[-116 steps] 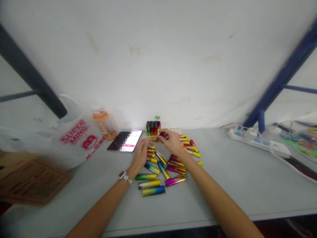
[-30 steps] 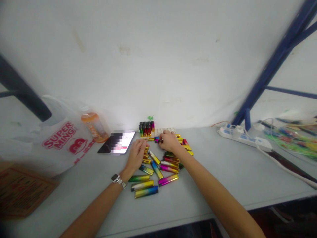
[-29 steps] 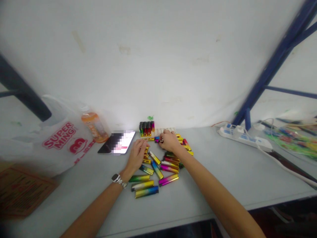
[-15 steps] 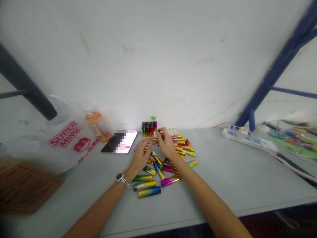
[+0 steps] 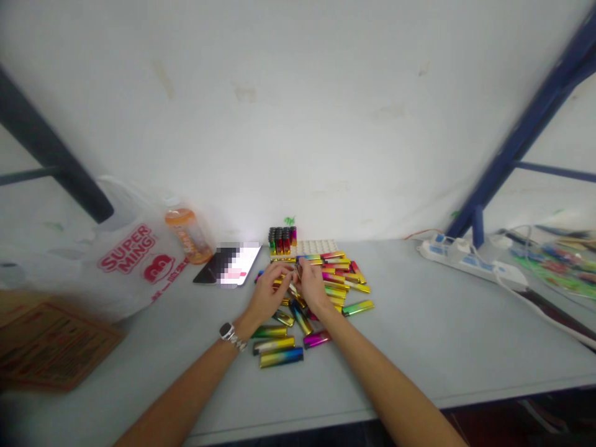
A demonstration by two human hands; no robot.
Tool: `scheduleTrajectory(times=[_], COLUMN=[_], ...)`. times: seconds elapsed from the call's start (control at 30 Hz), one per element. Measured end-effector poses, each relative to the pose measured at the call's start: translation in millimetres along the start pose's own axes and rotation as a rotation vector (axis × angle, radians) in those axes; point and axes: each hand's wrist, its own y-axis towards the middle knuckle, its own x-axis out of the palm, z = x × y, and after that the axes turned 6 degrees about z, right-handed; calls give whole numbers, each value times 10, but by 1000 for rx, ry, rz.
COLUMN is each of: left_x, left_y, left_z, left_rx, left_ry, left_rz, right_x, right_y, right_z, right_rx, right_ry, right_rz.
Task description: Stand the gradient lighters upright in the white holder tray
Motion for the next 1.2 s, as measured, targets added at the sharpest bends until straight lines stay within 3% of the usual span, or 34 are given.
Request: scheduleTrajectory(times=[0.67,0.93,1.2], left_x=[5,-9,4], left_y=[-5,10,14], left_z=[-22,-43,-129], left_rx=[31,9,-43], left_ry=[2,-14,12], left_rz=[11,34,102], right_x=[53,21,42], right_y=[-75,-43,-59], right_z=[29,37,35], right_rx=[-38,-55,-163], right_ry=[45,230,166], right_rz=[51,-84,-113])
